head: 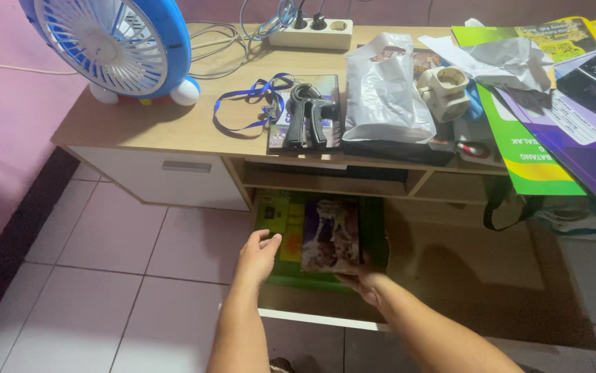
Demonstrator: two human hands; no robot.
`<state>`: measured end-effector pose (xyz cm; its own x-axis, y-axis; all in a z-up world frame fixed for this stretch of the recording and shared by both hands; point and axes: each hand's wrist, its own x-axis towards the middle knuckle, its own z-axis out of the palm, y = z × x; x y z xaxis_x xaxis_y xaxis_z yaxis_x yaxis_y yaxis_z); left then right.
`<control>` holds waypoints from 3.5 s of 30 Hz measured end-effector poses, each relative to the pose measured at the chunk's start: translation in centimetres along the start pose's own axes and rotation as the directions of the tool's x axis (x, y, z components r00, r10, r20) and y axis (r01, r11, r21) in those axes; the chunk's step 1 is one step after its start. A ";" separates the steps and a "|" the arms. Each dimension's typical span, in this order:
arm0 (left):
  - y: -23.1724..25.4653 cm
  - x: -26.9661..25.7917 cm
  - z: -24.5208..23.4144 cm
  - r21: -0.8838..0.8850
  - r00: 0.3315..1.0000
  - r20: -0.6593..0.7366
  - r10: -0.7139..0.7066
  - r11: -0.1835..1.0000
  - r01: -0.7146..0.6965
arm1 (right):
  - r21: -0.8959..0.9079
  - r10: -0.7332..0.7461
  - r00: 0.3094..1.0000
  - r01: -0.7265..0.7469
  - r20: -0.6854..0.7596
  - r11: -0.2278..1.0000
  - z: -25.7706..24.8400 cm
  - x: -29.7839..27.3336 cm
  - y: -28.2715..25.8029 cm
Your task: The person organizes various items from a cluttered desk into an open drawer. They handle white drawstring bags, a green box, a stapler, a lanyard, a plastic-wrapped item, a power strip, a folder, a brown envelope, a book, a blue cloth, and a white tote bag, placing each into the drawer.
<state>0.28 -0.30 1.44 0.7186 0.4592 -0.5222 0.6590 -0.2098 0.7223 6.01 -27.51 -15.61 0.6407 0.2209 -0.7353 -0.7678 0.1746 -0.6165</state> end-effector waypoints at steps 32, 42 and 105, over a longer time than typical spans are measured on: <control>1.7 -1.5 -0.6 -0.063 0.998 0.058 -0.004 0.998 0.008 | -0.814 -0.698 0.637 0.565 0.326 0.135 6.1 8.0 -3.3; 0.6 0.3 0.4 -0.098 0.994 -0.032 0.107 0.989 -0.109 | -0.919 -0.620 0.739 0.387 0.264 0.070 12.1 -7.7 -12.2; 2.6 0.1 3.1 -0.943 0.997 -0.008 0.083 0.331 -0.035 | -0.829 -0.371 0.824 0.521 0.428 0.202 9.6 -12.5 -10.4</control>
<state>2.76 -3.48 1.90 0.7688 0.4472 -0.4571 -0.0168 0.7287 0.6846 5.88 -22.85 2.72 0.8094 0.5280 -0.2572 0.1854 -0.6453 -0.7411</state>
